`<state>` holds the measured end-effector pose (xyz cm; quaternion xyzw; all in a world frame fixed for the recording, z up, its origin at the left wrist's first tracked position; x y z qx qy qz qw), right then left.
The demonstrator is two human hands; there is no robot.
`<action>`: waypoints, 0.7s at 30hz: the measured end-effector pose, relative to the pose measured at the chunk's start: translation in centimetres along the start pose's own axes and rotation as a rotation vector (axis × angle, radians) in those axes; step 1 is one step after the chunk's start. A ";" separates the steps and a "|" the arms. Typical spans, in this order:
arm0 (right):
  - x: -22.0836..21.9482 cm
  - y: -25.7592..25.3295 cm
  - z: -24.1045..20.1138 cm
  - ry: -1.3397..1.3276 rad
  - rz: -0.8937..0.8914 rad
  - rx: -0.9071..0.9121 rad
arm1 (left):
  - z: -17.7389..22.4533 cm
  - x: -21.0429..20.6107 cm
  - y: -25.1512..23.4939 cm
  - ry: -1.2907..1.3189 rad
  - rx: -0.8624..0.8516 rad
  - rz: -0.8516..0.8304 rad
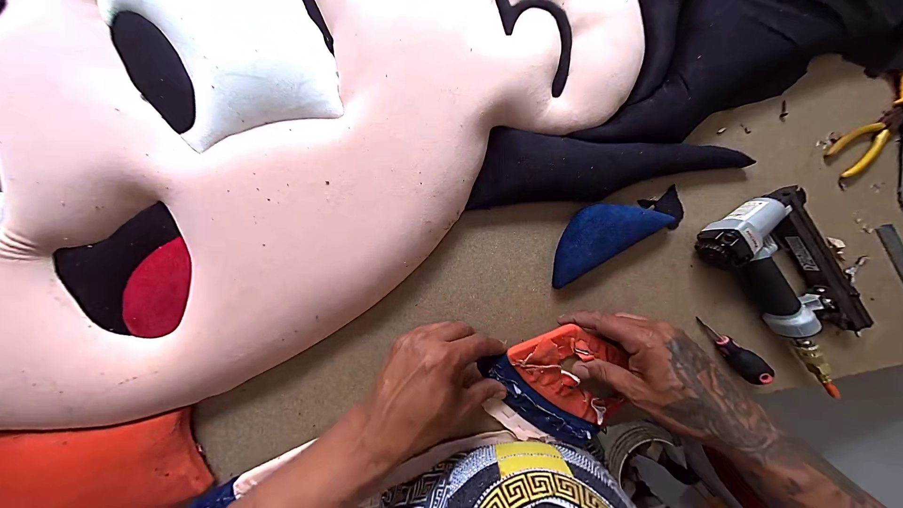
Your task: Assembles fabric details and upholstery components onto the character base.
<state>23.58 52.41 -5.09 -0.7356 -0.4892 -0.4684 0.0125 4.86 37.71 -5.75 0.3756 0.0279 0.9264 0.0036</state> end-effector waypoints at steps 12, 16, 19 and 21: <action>0.3 -0.3 -0.7 0.032 -0.025 0.003 | -0.5 0.2 -0.2 0.108 -0.088 0.018; 0.3 -0.4 -0.8 0.025 -0.028 0.002 | -0.5 0.1 -0.4 0.114 -0.102 0.000; 0.1 -0.4 -1.0 0.030 -0.018 0.010 | -0.6 0.2 -0.4 0.122 -0.095 -0.010; 0.1 -0.4 -1.0 0.026 -0.016 0.020 | -0.6 0.3 -0.6 0.111 -0.075 -0.006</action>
Point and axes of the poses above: each hand's wrist, its own y-axis away from the middle knuckle, its own x-axis out of the back of the hand, z = x × y, the point moved 9 cm from there along -y, towards the middle knuckle, and after that the axes turned 7 degrees about -x, right-handed, at the moved point
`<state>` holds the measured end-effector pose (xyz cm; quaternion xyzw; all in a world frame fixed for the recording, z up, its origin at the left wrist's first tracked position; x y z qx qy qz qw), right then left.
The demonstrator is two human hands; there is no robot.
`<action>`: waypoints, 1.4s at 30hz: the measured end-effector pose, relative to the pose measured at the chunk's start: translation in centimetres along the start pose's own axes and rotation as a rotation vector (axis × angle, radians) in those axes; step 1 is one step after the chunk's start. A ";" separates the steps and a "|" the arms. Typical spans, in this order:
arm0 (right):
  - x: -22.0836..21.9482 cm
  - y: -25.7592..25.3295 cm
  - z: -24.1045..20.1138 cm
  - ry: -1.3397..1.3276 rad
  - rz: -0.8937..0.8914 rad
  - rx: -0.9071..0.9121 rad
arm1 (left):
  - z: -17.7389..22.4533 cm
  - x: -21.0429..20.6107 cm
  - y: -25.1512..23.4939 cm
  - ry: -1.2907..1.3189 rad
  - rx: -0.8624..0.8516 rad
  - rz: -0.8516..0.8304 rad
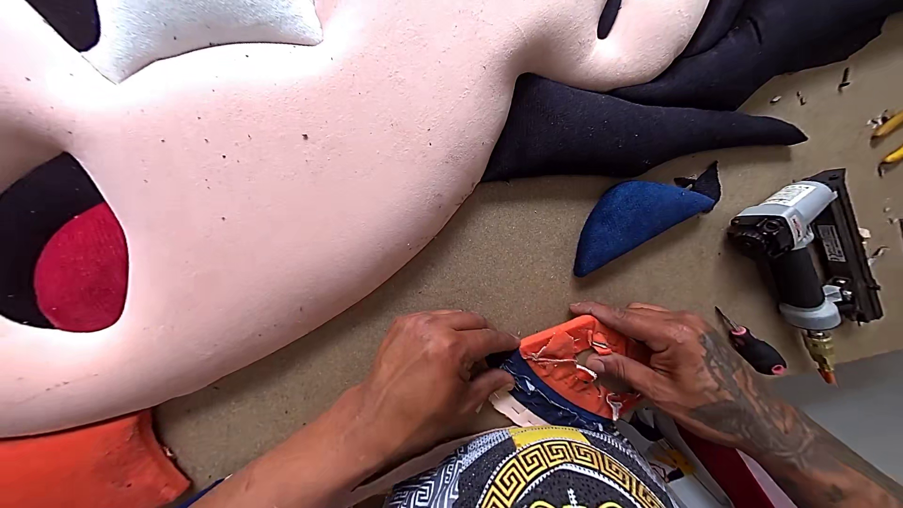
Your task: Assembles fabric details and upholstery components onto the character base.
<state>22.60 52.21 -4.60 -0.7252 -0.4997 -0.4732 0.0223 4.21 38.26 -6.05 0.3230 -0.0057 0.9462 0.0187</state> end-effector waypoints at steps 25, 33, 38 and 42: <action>-0.1 0.1 0.6 -0.050 -0.001 -0.013 | 0.0 -0.3 -0.1 0.015 -0.015 -0.030; -0.1 0.1 0.7 -0.055 -0.001 -0.035 | 0.1 -0.2 0.0 0.019 -0.023 -0.007; -0.1 0.0 0.7 -0.058 0.003 -0.045 | 0.1 -0.2 0.0 0.011 -0.030 -0.009; -0.1 0.0 0.7 -0.077 0.000 -0.050 | 0.1 -0.2 0.0 0.010 -0.032 -0.008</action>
Point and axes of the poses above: each hand's wrist, its own y-axis away from the middle knuckle, its own x-axis out of the back of the hand, z = x × y, the point moved 9 cm from there along -y, towards the middle knuckle, and after that the axes turned 7 degrees about -x, right-handed, at the moved point
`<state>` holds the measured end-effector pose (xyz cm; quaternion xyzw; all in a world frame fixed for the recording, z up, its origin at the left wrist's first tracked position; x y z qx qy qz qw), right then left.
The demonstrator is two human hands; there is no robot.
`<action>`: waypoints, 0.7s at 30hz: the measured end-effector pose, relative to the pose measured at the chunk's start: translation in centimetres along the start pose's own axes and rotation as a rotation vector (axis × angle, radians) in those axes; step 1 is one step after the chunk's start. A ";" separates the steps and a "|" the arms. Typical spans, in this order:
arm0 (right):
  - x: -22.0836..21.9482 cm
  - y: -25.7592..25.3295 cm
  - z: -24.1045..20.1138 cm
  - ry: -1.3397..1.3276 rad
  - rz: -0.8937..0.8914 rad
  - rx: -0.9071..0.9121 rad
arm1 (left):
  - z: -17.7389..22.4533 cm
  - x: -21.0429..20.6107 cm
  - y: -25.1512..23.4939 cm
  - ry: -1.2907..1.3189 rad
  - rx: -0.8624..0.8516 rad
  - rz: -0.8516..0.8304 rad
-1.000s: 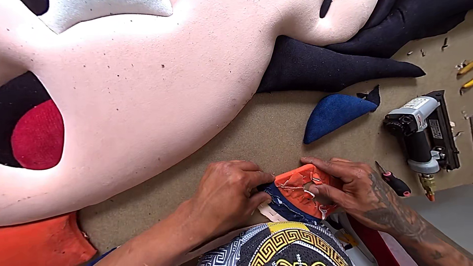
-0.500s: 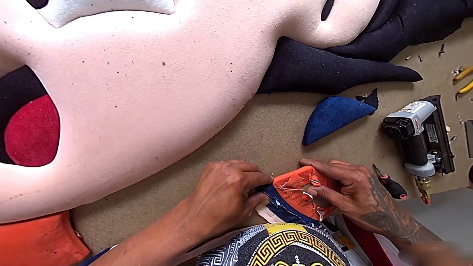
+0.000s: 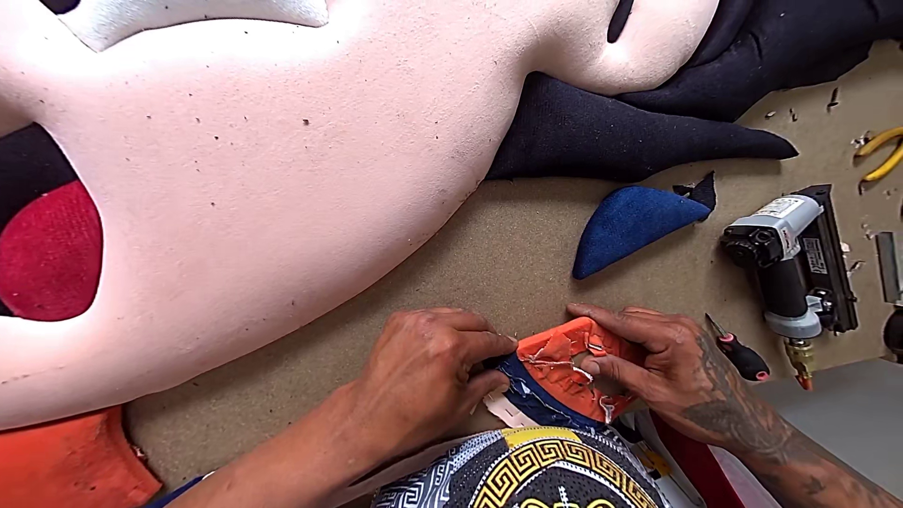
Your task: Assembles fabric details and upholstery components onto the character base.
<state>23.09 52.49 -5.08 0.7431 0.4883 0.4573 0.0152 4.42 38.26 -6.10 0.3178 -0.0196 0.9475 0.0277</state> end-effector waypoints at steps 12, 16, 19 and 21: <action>-0.2 0.4 -0.6 0.047 0.028 0.079 | -0.1 -0.2 -0.3 0.003 0.017 -0.021; -0.3 0.6 -0.8 0.059 0.053 0.122 | -0.3 -0.3 -0.6 0.018 0.046 -0.061; -0.3 0.7 -0.9 0.074 0.066 0.136 | -0.3 -0.3 -1.8 0.120 0.013 -0.132; -0.2 0.8 -1.1 0.079 0.075 0.141 | 0.4 -0.4 -3.2 0.184 -0.066 -0.127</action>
Point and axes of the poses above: each hand's wrist, its own y-axis away from the middle knuckle, its own x-axis out of the back of the hand, z = x × y, the point moved 9 cm from there along -y, towards the middle knuckle, and after that the axes turned 7 degrees about -x, right-handed, at the moved point
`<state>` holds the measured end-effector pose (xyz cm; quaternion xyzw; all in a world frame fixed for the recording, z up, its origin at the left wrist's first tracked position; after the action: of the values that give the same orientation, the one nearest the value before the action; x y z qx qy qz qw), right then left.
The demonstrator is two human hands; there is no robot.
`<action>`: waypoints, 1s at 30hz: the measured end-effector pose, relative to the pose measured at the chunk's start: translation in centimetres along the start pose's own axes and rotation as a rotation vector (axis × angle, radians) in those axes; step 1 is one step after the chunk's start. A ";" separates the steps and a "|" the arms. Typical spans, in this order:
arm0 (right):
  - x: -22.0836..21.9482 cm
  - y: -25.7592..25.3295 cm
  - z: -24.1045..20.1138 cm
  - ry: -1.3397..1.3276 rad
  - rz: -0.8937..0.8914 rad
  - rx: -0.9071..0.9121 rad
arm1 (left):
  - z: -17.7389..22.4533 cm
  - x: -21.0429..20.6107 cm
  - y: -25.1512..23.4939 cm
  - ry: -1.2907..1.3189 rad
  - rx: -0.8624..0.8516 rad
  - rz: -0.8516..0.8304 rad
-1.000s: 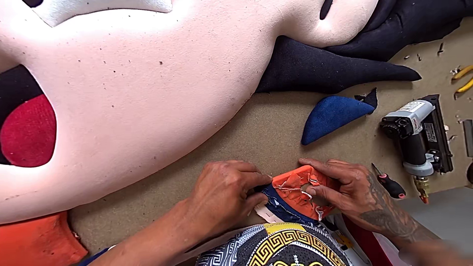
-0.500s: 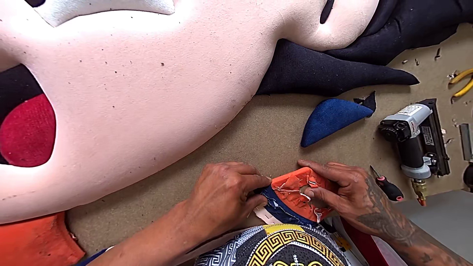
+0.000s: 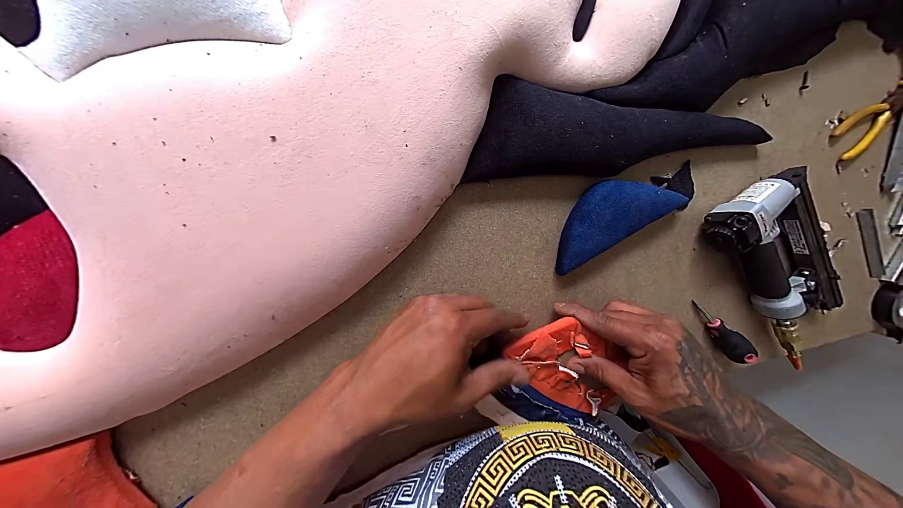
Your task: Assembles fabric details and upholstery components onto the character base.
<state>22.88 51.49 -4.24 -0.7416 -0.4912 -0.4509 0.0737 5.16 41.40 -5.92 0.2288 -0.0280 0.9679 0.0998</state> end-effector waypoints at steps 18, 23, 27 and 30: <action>0.4 -0.5 -0.8 0.120 -0.027 -0.043 | 2.2 -2.8 -10.1 0.029 -0.025 -0.347; 0.4 -0.5 -0.5 0.093 -0.034 -0.066 | 2.0 -3.2 -10.2 0.041 -0.060 -0.366; 0.4 -0.5 -0.2 0.060 -0.032 -0.109 | 1.8 -3.3 -10.2 0.087 -0.071 -0.372; 0.4 -0.5 0.1 0.050 -0.027 -0.143 | 2.0 -3.4 -10.2 0.077 -0.110 -0.386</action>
<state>22.59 52.04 -4.15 -0.7268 -0.4656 -0.5043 0.0270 11.05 50.55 -5.57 0.1868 -0.0324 0.9359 0.2970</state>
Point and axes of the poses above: each hand's wrist, its own y-axis away from the middle knuckle, its own x-axis out of the back of the hand, z = x × y, the point moved 9 cm from there along -y, towards the middle knuckle, and after that the axes turned 7 degrees about -x, right-handed, at the moved point
